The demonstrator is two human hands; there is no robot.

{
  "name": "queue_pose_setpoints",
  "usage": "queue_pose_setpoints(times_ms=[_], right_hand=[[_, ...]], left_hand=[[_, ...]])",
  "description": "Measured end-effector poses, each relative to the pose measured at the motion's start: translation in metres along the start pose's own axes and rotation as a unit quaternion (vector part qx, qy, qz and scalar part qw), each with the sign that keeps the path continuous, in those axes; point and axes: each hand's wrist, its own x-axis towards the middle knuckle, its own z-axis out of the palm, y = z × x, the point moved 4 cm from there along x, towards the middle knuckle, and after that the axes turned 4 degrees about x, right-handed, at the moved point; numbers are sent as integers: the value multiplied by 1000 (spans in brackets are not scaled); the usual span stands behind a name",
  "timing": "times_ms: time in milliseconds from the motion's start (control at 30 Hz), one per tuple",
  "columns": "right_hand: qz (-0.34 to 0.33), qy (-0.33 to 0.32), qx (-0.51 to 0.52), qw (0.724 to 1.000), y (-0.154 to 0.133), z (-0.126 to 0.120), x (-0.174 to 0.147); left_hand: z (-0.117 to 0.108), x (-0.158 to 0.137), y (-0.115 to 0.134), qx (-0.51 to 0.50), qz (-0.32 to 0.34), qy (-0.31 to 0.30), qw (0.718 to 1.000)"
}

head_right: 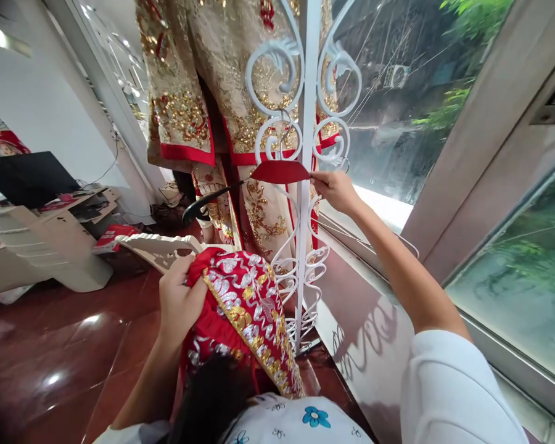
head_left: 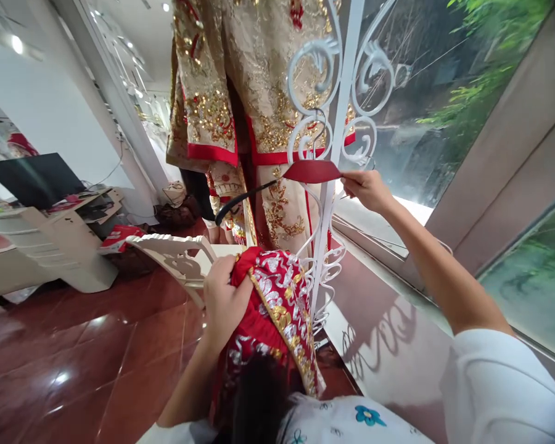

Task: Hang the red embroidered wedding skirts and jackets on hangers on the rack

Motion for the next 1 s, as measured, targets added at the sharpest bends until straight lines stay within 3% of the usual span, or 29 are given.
queue_pose_setpoints(times_ms=[133,167,233,300,367,433,567,667,767,867,933,1000], right_hand=[[31,97,-71,992,-65,25,-63],[33,92,-50,994,-85,38,-83],[2,8,34,999,-120,74,-120],[25,-25,80,996,-138,103,-144],[63,-34,133,988,-141,122,-151],[87,-34,199,976,-138,130,-149],[95,-30,278,955,-124,123,-146],[145,-12,332,932,-96,115,-148],[231,8,383,894,-51,103,-150],[285,65,387,874,-5,70,-154],[279,103,354,887,13,37,-155],[239,90,278,926,16,3,-154]], left_hand=[[21,2,-2,-3,-74,-39,996],[26,2,-3,-11,-90,-45,995],[36,2,-3,-47,-114,-61,990],[45,4,-2,-114,-134,-90,980],[53,5,0,-202,-164,-127,957],[61,6,2,-303,-201,-171,916],[73,5,9,-461,-254,-269,807],[72,4,5,-483,-289,-299,771],[58,10,-14,-453,-304,-266,795],[35,27,-39,-354,-245,-214,877],[14,42,-55,-203,-158,-160,953],[-6,56,-66,-36,-53,-114,991]])
